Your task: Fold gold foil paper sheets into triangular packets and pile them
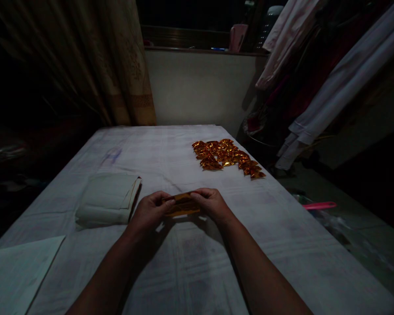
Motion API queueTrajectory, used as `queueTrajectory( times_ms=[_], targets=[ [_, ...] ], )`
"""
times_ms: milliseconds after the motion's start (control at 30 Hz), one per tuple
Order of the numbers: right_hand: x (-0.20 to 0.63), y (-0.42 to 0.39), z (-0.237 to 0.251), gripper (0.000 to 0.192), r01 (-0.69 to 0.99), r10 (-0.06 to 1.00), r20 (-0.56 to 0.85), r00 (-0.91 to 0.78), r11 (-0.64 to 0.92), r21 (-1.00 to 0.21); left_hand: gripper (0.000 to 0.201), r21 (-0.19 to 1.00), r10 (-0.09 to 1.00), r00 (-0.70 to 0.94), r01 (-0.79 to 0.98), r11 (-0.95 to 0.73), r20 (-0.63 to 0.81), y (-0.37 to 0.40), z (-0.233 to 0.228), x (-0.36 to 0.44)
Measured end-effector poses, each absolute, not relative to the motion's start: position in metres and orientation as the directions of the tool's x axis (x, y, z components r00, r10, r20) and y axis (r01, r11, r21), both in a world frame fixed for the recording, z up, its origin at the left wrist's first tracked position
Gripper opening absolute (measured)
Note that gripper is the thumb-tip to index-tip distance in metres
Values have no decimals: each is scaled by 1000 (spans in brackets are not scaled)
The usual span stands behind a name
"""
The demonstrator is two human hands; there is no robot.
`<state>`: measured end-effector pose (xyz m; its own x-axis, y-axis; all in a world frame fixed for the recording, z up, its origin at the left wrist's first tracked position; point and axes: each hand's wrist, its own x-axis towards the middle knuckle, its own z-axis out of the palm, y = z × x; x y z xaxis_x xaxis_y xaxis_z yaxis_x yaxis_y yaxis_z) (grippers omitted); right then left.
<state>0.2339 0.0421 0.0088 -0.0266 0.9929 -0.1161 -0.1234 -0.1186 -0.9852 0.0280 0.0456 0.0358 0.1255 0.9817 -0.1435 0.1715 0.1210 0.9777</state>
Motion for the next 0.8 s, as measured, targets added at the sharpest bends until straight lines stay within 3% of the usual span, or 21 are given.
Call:
queueTrajectory(
  times_ms=[233, 800],
  targets=[
    [235, 41, 15, 36, -149, 999, -27, 24, -23, -989, 39, 982, 984, 84, 125, 144, -155, 44, 46, 33],
    [239, 41, 12, 44, -116, 1000, -6, 27, -3, -993, 37, 975, 981, 45, 126, 183, -190, 43, 43, 35]
  ],
)
